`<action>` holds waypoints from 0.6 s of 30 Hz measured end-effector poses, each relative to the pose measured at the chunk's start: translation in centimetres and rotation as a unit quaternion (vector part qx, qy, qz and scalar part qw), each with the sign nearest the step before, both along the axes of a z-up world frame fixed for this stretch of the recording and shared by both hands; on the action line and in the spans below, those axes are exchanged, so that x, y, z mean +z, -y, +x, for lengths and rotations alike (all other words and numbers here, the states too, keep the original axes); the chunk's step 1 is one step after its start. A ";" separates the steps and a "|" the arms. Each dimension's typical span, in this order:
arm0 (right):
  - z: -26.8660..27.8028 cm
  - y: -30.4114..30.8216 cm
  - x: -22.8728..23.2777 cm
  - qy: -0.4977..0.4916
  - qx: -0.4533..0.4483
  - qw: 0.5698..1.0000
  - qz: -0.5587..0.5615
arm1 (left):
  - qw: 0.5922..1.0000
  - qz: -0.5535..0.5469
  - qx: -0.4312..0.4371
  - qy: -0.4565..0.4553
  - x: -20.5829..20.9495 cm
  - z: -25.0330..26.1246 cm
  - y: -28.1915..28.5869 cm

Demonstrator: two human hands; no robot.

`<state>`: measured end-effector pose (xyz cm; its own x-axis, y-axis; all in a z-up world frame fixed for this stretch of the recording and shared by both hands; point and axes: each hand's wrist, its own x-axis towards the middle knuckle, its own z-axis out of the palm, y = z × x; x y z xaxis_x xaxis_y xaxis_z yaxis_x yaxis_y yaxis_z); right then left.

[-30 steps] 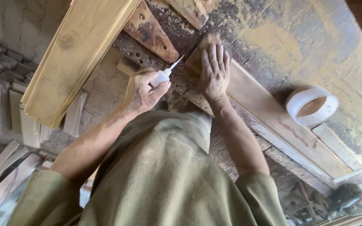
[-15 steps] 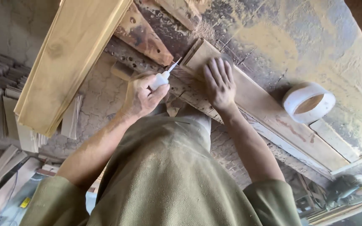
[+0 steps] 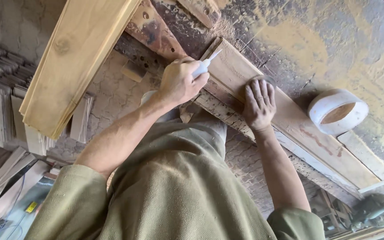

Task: Sanding a piece of wood with an orbital sander and applying wood glue to fill cracks.

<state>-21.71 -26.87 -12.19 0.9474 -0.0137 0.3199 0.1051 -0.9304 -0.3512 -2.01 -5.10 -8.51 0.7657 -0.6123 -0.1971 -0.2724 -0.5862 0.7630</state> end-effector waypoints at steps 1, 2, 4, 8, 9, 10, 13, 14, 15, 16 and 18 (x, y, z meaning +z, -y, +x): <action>-0.1 0.4 0.1 0.012 -0.001 1.000 -0.002 | 0.999 0.013 0.002 -0.034 0.0 0.1 0.3; -0.5 0.5 0.3 0.022 -0.006 1.000 -0.002 | 0.997 0.028 0.001 -0.069 0.1 0.1 0.5; -0.6 0.6 0.0 0.020 -0.012 1.000 0.001 | 0.996 0.033 -0.002 -0.081 0.1 0.3 0.9; -0.9 0.7 -0.1 0.009 -0.026 1.000 0.007 | 0.992 0.048 -0.010 -0.118 1.3 -0.2 1.7; -1.2 0.8 -0.2 0.009 -0.027 1.000 0.007 | 0.992 0.048 -0.011 -0.118 1.5 -0.4 1.9; -1.4 0.8 -0.4 0.003 -0.028 1.000 0.007 | 0.993 0.038 -0.019 -0.109 1.6 -0.5 2.0; -1.6 0.9 -0.5 -0.009 -0.033 0.999 0.006 | 0.993 0.023 -0.010 -0.116 1.8 -0.6 2.2; -1.8 0.9 -0.4 -0.017 -0.036 0.999 0.004 | 0.991 0.018 0.007 -0.134 1.8 -0.8 2.2; -2.0 1.1 -0.8 -0.018 -0.037 0.999 0.004 | 0.991 0.019 0.006 -0.135 1.9 -0.7 2.3; -2.4 1.2 -1.2 -0.020 -0.041 0.999 0.003 | 0.990 0.021 0.012 -0.140 2.0 -0.8 2.3; -2.7 1.2 -1.6 -0.023 -0.045 0.999 0.001 | 0.989 0.024 0.016 -0.145 2.0 -1.0 2.4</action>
